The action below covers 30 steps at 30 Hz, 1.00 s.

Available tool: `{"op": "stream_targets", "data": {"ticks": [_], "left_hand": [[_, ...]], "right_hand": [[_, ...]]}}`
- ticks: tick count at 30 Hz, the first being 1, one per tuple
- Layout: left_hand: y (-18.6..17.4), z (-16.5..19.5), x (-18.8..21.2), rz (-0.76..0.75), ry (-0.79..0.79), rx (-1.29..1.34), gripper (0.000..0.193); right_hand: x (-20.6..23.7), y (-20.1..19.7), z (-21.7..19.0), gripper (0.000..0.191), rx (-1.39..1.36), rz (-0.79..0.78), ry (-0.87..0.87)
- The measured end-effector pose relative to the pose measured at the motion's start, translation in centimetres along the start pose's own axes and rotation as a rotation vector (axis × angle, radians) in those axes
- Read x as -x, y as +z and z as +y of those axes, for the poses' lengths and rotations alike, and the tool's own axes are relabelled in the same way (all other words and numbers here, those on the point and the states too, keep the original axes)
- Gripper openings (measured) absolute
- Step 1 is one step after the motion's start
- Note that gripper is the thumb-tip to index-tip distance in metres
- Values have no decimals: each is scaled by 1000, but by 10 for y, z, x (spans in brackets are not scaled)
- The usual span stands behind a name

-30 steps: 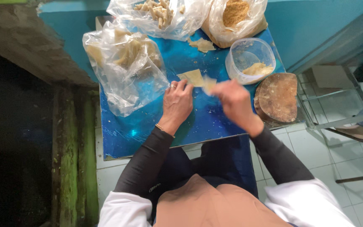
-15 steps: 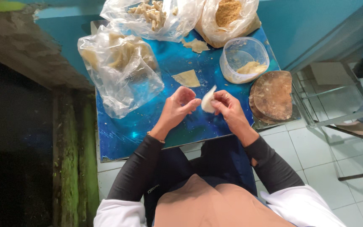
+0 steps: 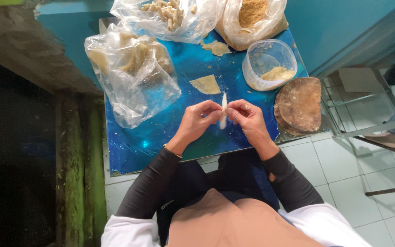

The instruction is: The person sits at a small blue table folding filled pastry triangles. They take a triangular wrapper, spoon filling onto it from a container, fold and pinch the wrapper closed, and place the finished pastry into a plastic bag with others.

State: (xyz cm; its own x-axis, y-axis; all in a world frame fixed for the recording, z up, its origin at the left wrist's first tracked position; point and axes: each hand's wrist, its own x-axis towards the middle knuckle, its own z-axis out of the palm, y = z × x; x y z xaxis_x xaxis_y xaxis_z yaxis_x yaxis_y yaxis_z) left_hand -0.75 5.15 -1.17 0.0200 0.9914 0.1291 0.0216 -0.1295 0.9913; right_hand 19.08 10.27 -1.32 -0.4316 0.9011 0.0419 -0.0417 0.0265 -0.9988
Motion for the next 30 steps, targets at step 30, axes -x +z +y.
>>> {"op": "stream_targets", "data": {"ticks": [30], "left_hand": [[-10,-2,-1,-103,-151,517,20]], "right_hand": [[20,15,-14,24,245,49,-243]]}}
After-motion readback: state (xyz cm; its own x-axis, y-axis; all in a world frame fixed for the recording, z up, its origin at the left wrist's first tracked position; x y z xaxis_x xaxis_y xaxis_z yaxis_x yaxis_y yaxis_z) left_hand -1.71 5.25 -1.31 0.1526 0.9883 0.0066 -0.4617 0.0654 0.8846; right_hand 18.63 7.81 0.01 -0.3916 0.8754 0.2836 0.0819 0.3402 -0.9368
